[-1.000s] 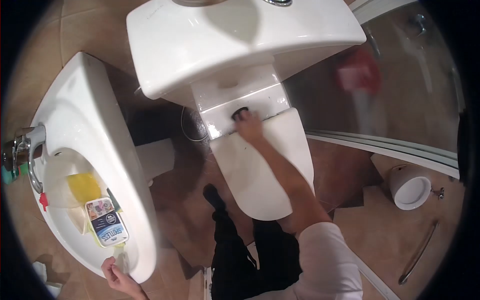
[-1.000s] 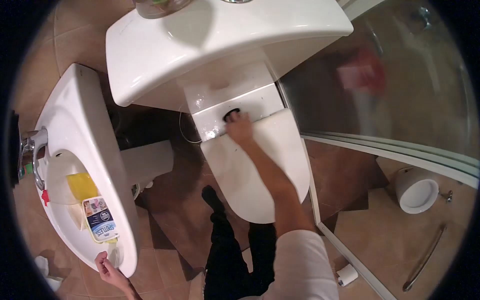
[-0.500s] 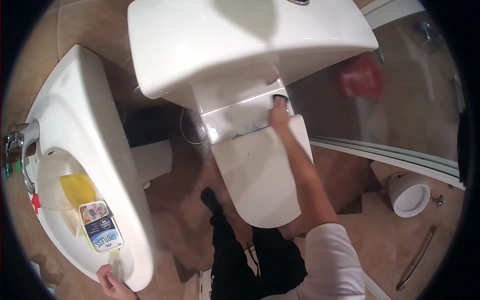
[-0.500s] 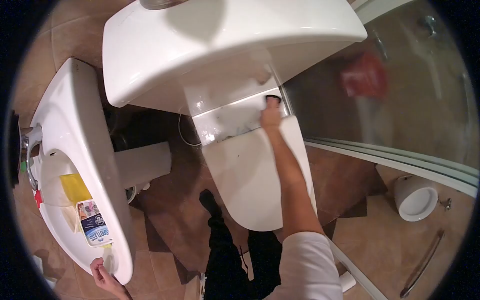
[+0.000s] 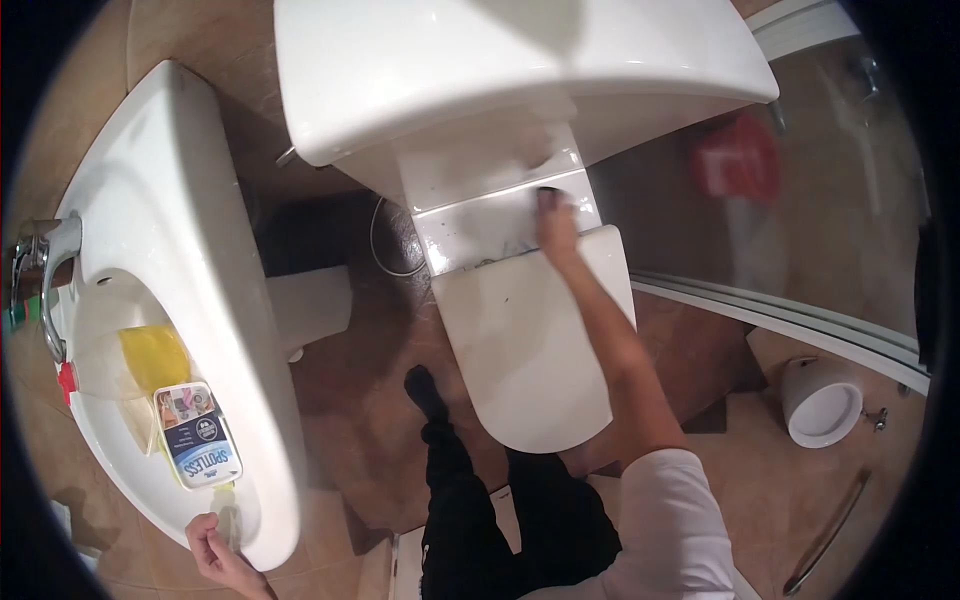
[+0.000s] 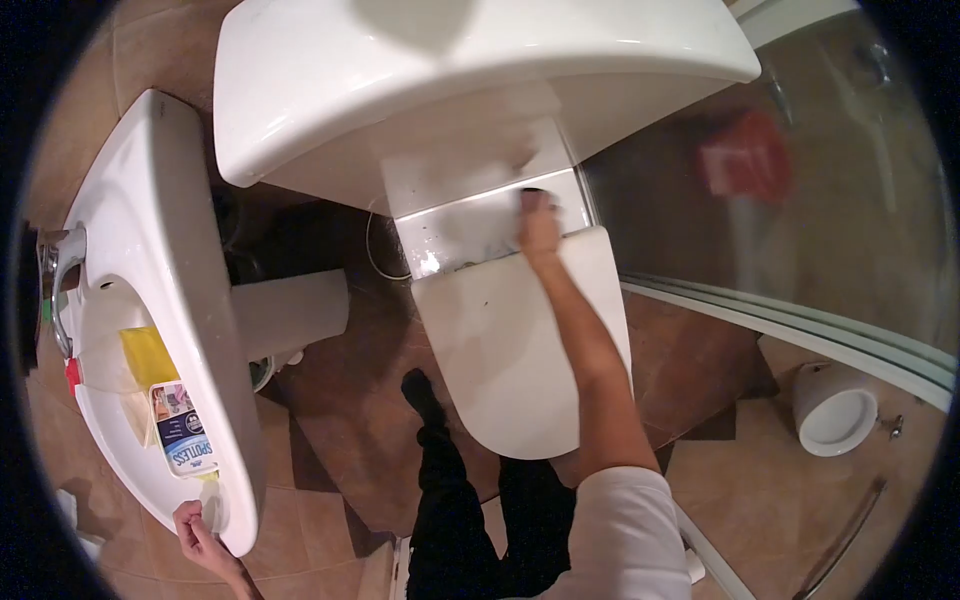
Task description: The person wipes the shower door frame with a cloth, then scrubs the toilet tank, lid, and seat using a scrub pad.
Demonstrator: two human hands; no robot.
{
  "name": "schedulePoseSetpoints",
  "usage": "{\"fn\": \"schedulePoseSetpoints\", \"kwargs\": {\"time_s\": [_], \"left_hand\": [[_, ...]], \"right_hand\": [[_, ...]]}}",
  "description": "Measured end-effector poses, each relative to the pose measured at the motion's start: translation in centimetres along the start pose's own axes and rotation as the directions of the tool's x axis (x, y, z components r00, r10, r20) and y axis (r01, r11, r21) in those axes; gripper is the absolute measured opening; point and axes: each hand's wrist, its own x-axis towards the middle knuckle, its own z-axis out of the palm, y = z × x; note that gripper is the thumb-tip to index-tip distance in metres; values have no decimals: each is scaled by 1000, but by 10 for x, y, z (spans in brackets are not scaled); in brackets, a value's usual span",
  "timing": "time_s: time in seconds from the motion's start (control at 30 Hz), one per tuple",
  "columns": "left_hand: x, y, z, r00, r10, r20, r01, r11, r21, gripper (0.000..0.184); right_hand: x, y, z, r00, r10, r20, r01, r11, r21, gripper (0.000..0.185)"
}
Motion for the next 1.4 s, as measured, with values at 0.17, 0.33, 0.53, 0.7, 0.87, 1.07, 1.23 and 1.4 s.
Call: {"fn": "schedulePoseSetpoints", "kwargs": {"time_s": [0.17, 0.33, 0.53, 0.7, 0.87, 1.07, 1.23, 1.4], "left_hand": [[-2, 6, 4, 999, 30, -25, -29, 999, 28, 15], [0, 3, -2, 999, 18, 28, -20, 999, 51, 14], [-4, 1, 1, 998, 39, -59, -38, 999, 7, 13], [-2, -5, -7, 999, 34, 25, -34, 999, -8, 14], [-5, -4, -3, 997, 75, -10, -75, 996, 48, 14], [-7, 1, -1, 997, 56, -46, -53, 997, 62, 13], [-5, -8, -8, 998, 65, 0, -65, 998, 24, 13], [-9, 2, 2, 991, 96, -92, -90, 994, 68, 14]], "right_hand": [[-10, -34, -18, 959, -17, 283, -43, 978, 205, 23], [-18, -34, -38, 837, -299, 459, 351, 936, -32, 23], [-2, -33, -38, 854, -327, 404, 253, 941, 225, 35], [9, -45, -25, 793, -474, 383, 479, 873, 88, 33], [30, 50, -67, 821, -289, 491, 402, 905, -139, 33], [-21, -50, -70, 811, -529, 248, 467, 842, 270, 26], [-48, 29, -87, 938, -280, 203, 277, 960, 45, 20], [-83, -59, -42, 941, -329, -78, 338, 924, 179, 21]]}}
